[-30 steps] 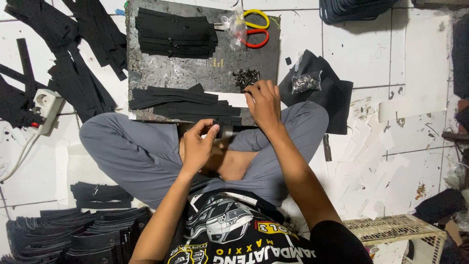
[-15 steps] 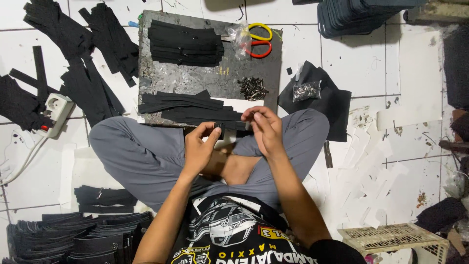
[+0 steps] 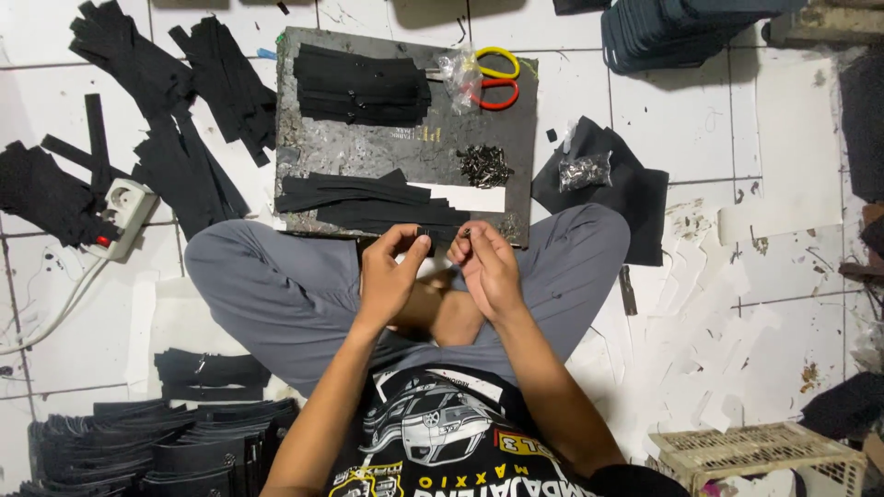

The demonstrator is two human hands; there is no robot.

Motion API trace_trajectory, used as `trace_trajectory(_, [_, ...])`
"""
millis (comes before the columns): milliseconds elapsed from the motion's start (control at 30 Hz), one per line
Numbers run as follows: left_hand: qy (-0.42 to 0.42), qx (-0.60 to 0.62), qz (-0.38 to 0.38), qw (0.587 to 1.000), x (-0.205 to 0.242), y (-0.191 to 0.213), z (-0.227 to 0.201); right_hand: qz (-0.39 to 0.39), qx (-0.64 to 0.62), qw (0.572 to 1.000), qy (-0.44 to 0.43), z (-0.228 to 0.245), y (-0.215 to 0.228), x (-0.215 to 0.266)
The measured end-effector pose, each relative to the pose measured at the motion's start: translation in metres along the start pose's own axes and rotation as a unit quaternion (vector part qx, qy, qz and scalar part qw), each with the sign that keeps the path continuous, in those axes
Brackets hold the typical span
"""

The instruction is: Assembling small black leather straps by manually attaching metal rivets

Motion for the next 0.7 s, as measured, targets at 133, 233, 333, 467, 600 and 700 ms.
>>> trace_trajectory(133, [0.006, -0.012, 0.022, 1.000, 0.000, -0.003, 0.000, -0.012, 0.005, 1.000, -0.013, -0.001, -0.003, 0.004])
trace_trajectory(233, [0.009, -0.003, 0.023, 1.000, 0.000, -0.005, 0.004, -0.020, -0.010, 0.999, -0.035, -0.007, -0.001, 0.006])
trace_trajectory(333, [0.006, 0.009, 0.019, 1.000, 0.000, -0.004, 0.005, -0.011, -0.056, 0.997, -0.054, -0.017, 0.001, 0.006])
trace_trajectory(467, [0.013, -0.001, 0.015, 1.000, 0.000, -0.001, 0.006, -0.003, -0.070, 0.996, -0.054, -0.018, -0.002, 0.006])
trace_trajectory(600, [0.024, 0.009, 0.006, 1.000, 0.000, 0.003, 0.015, -0.010, -0.086, 0.994, -0.062, -0.022, 0.001, 0.008])
trace_trajectory(700, [0.022, 0.026, -0.009, 0.999, -0.002, 0.007, 0.023, -0.024, -0.097, 0.992, -0.077, -0.027, 0.004, 0.007])
Point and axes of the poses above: each hand's wrist, its own x-axis away from the middle knuckle, its own y-axis out of the back of the hand, z = x × y, the point moved 6 cm from there along -x, towards the middle knuckle, and after that the axes turned 14 degrees about x, right-handed, at the moved point
